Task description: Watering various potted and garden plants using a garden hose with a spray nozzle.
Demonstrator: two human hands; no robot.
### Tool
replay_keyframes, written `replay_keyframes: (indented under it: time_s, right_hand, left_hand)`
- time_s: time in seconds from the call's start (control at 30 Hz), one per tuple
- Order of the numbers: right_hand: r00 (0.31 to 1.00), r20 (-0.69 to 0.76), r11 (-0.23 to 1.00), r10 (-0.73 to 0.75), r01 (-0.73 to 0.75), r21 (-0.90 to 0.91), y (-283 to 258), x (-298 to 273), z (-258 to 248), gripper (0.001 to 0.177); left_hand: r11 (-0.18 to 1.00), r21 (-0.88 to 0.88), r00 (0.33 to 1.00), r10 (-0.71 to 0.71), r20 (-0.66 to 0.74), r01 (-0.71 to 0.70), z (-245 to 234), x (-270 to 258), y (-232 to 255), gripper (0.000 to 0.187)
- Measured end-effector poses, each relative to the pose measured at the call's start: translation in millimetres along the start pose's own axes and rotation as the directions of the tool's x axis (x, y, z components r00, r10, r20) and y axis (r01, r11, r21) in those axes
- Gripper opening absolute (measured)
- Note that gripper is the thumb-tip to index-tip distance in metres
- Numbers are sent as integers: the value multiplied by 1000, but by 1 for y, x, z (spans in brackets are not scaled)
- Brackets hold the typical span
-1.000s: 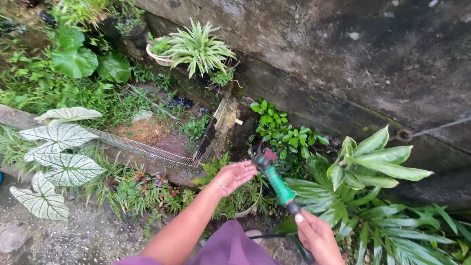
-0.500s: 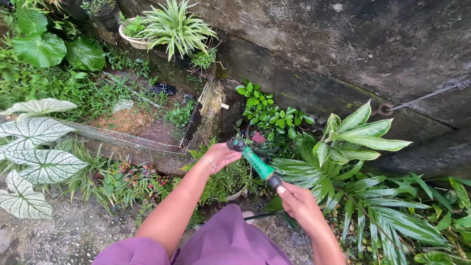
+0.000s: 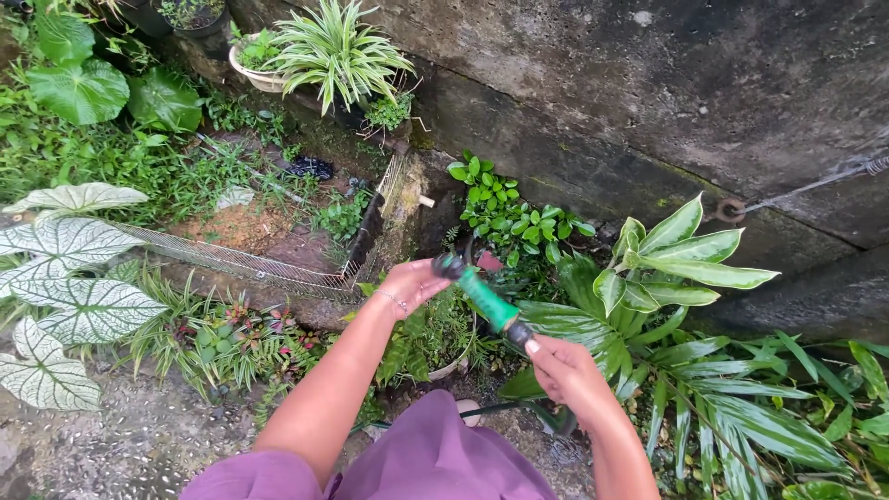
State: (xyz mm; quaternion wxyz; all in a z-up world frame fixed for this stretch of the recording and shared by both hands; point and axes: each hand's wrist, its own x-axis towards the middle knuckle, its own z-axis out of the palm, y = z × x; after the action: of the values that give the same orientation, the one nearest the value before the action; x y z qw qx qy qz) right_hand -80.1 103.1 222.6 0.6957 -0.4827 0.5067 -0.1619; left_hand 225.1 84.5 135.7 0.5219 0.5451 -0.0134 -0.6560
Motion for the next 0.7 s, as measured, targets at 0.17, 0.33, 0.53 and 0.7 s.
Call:
replay_keyframes:
  time_s: [0.17, 0.33, 0.53, 0.7]
  right_hand:
    - [994, -107, 1000, -17, 17, 3, 3, 7, 13, 29]
    - [994, 81, 996, -69, 73, -55, 11, 9, 6, 30]
    - [998, 38, 993, -49, 53, -108, -3, 4, 19, 28]
    - [1000, 12, 999, -27, 27, -38, 0, 1, 16, 25]
  left_hand:
    - [1000, 19, 1000, 15, 9, -15, 5, -16, 10, 41]
    - [993, 103, 997, -57, -49, 62, -3, 4, 0, 30]
    - [869, 492, 994, 94, -49, -58, -18, 47, -19, 14]
    - [766, 637, 975, 200, -101, -91, -9, 43, -20, 31]
